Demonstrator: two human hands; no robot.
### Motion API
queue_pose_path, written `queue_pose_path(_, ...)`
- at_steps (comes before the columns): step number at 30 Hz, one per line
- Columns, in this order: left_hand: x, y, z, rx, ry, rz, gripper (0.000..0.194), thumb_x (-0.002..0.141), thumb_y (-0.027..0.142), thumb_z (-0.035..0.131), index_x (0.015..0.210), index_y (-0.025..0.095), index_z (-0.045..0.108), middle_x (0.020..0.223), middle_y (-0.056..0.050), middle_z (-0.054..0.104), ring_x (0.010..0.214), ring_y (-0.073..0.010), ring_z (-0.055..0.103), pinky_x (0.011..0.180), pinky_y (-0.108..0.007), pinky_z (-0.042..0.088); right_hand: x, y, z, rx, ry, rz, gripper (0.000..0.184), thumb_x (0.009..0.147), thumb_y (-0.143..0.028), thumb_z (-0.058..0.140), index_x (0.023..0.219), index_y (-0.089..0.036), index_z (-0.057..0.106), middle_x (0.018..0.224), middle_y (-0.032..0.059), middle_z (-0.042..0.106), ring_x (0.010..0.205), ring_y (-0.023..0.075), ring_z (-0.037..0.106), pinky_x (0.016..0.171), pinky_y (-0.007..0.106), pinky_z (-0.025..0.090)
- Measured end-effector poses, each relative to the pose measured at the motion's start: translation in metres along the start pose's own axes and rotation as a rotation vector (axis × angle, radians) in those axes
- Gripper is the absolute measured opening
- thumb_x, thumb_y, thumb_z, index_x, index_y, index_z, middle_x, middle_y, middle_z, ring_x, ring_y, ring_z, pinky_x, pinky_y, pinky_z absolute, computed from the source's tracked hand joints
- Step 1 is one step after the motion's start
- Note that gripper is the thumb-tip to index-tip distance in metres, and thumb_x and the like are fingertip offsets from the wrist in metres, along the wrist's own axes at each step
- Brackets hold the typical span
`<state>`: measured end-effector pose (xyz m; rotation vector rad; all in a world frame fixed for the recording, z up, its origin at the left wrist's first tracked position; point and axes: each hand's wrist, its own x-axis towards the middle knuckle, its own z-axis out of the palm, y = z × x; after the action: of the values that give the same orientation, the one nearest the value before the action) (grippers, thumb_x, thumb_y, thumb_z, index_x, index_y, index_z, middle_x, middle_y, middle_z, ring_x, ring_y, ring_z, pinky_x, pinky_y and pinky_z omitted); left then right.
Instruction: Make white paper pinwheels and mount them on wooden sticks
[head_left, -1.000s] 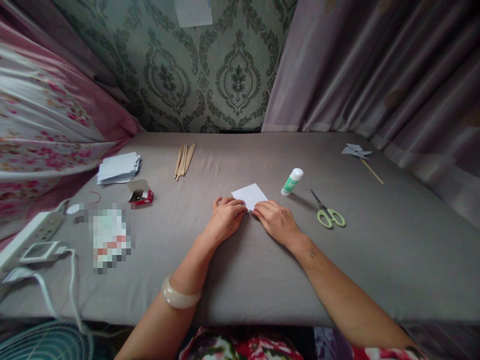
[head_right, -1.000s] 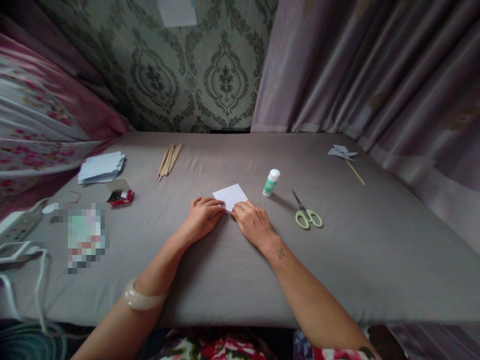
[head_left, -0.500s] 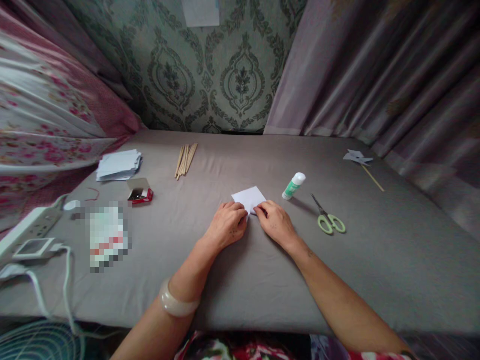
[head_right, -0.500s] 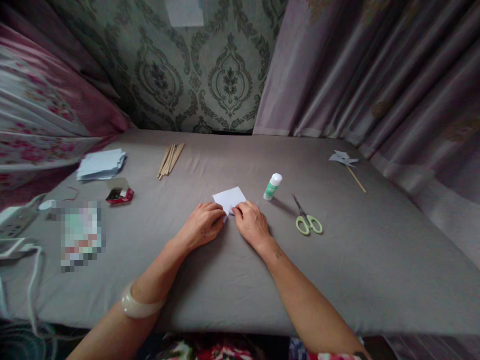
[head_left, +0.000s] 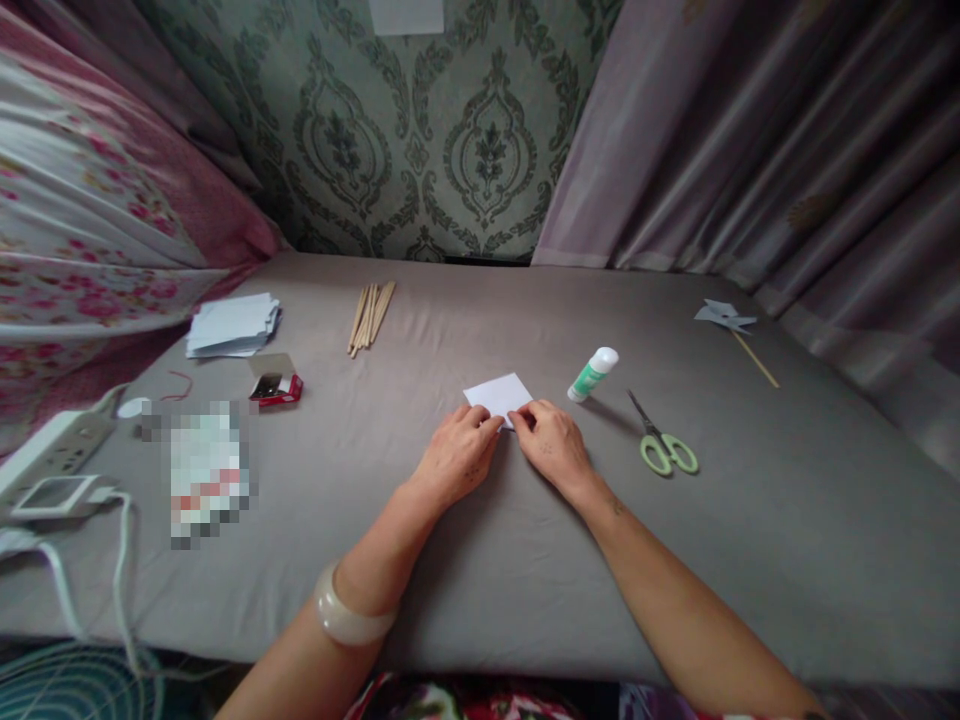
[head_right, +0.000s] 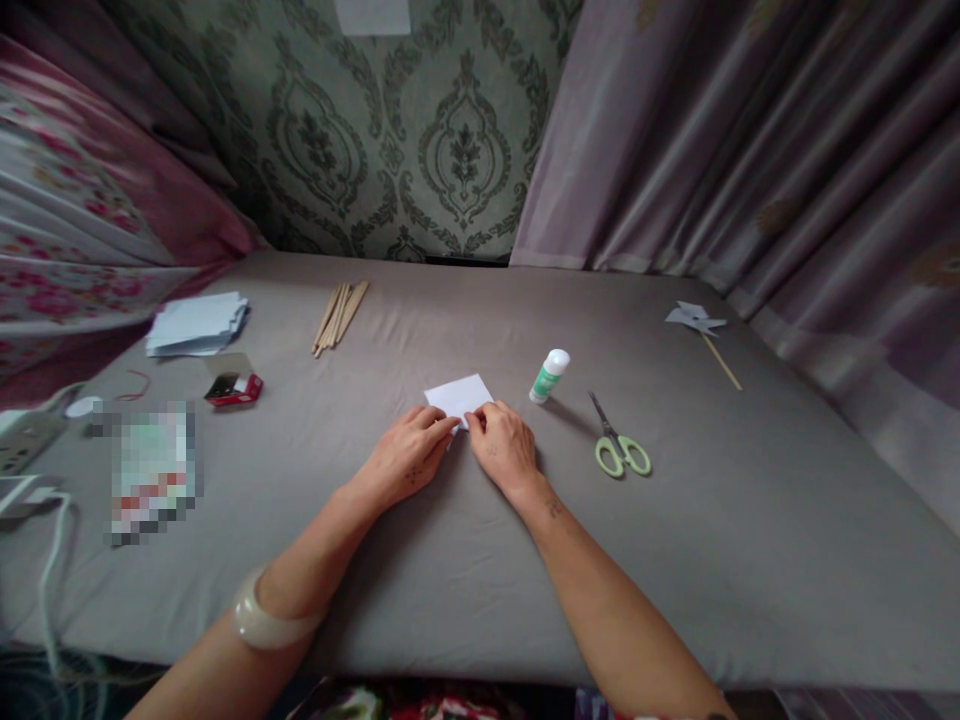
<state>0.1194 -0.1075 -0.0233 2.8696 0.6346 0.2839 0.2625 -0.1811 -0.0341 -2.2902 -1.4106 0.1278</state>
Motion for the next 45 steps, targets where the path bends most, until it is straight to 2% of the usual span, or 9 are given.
queue_pose_path(7,-0.0007,0.0022,-0.0004,0.041,-0.043,-0.012,0.036,0.096,0.020,0.034,0.124,0.018,0.056,0.108,-0.011,0.060,0.098,-0.0226,0.053,0.088,-0.037,0.047,0.0006,-0.0017,-0.0009,-0.016,-0.001,0.017,0.020,0.091,-0.030,0.053,0.085,-0.017,0.068,0.089,0.0074,0.069,0.083,0.0195,0.063,0.073,0.027,0.041)
queue_pose_path(34,-0.0002,0.0057,-0.0022,0.059,-0.082,-0.026,0.033,0.094,0.016,0.036,0.120,0.018,0.056,0.111,-0.012,0.057,0.099,-0.0233,0.051,0.088,-0.038,0.045,-0.0019,-0.0078,-0.0017,-0.030,-0.011,0.066,0.019,0.091,-0.031,0.053,0.086,-0.019,0.067,0.092,0.0066,0.069,0.083,0.0191,0.063,0.072,0.028,0.042)
queue_pose_path(40,0.0002,0.0054,0.0007,0.071,-0.060,-0.026,0.031,0.093,0.016,0.038,0.117,0.019,0.057,0.109,-0.011,0.057,0.098,-0.0227,0.052,0.087,-0.038,0.046,-0.0027,-0.0069,-0.0008,-0.004,0.004,0.031,0.016,0.091,-0.028,0.053,0.096,-0.021,0.066,0.098,0.0052,0.066,0.086,0.0184,0.062,0.070,0.027,0.042)
queue_pose_path(45,-0.0006,0.0042,0.0024,0.073,-0.056,-0.007,0.032,0.093,0.015,0.037,0.117,0.018,0.056,0.109,-0.012,0.057,0.099,-0.0234,0.051,0.088,-0.039,0.046,-0.0055,-0.0092,-0.0038,-0.045,-0.039,-0.027,0.023,0.095,-0.028,0.046,0.103,-0.024,0.067,0.103,0.0051,0.063,0.087,0.0172,0.061,0.066,0.026,0.040)
